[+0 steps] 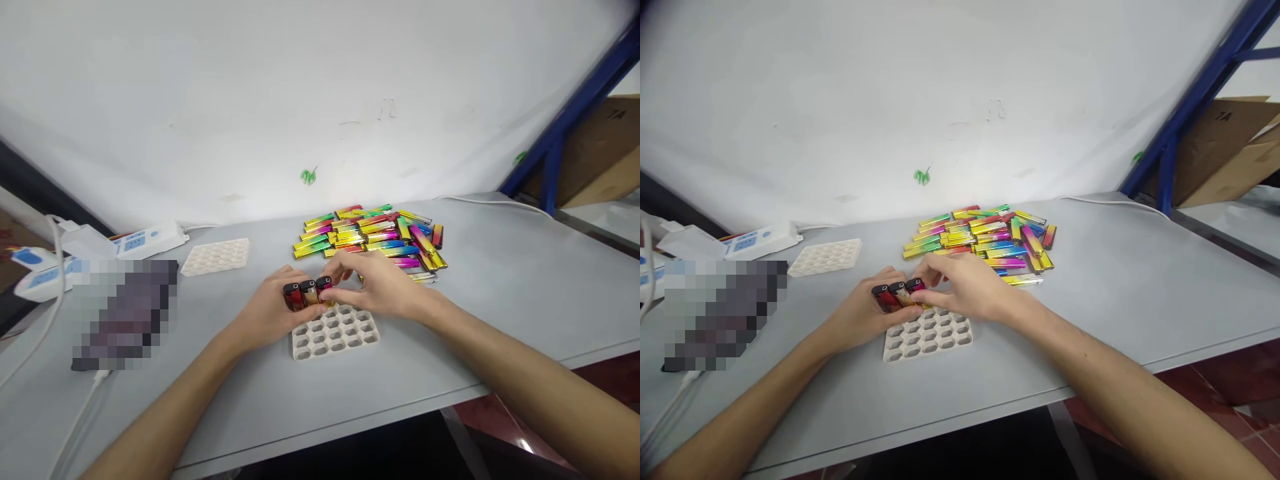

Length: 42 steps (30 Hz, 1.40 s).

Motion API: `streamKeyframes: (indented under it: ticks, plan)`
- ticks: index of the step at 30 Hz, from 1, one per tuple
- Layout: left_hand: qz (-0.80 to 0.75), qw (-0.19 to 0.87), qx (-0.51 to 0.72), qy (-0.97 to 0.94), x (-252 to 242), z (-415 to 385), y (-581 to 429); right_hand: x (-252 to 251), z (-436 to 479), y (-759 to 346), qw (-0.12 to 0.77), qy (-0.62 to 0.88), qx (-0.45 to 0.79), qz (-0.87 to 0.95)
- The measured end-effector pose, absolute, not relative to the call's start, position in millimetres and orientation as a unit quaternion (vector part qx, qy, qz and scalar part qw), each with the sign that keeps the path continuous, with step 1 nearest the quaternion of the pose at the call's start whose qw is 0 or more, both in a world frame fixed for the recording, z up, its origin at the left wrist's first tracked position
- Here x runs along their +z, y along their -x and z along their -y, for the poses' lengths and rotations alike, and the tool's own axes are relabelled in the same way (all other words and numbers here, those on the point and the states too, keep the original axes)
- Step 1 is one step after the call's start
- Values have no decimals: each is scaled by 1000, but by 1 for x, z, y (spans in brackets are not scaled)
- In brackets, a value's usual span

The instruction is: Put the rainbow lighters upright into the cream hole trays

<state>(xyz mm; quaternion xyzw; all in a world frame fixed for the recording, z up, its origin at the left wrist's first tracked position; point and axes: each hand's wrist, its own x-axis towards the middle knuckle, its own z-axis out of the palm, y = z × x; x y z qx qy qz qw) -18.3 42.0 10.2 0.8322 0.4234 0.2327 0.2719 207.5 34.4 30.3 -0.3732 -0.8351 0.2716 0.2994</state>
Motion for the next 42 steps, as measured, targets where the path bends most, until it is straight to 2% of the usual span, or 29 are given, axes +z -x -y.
streamKeyframes:
  ticks: [3,6,9,11,14,23,26,28,31,35,42]
  plan:
    - [-433,273,231,-828,9,-43,18,29,-39,-210,314,383,268,826]
    - [-443,274,227,-823,8,-43,17,24,-51,-216,336,451,147,814]
    - [-446,267,227,-824,8,-43,17,13,-66,-225,280,514,-5,811]
    - [-447,261,227,-825,8,-43,17,6,-72,-229,220,532,-43,817]
    - [-446,257,223,-828,10,-44,20,1,-76,-231,173,543,-43,820]
    - [-476,265,207,-813,12,-49,29,7,-72,-225,130,564,-37,814]
    - [-478,267,198,-813,11,-50,30,5,-75,-225,144,548,-27,824]
    - [-481,268,195,-812,10,-51,30,4,-77,-226,186,528,-20,828]
    - [-491,268,192,-807,9,-51,32,7,-77,-226,303,509,33,805]
    - [-497,272,187,-803,9,-50,33,18,-71,-225,447,487,203,722]
    - [-487,263,189,-811,11,-49,33,18,-68,-221,520,405,467,589]
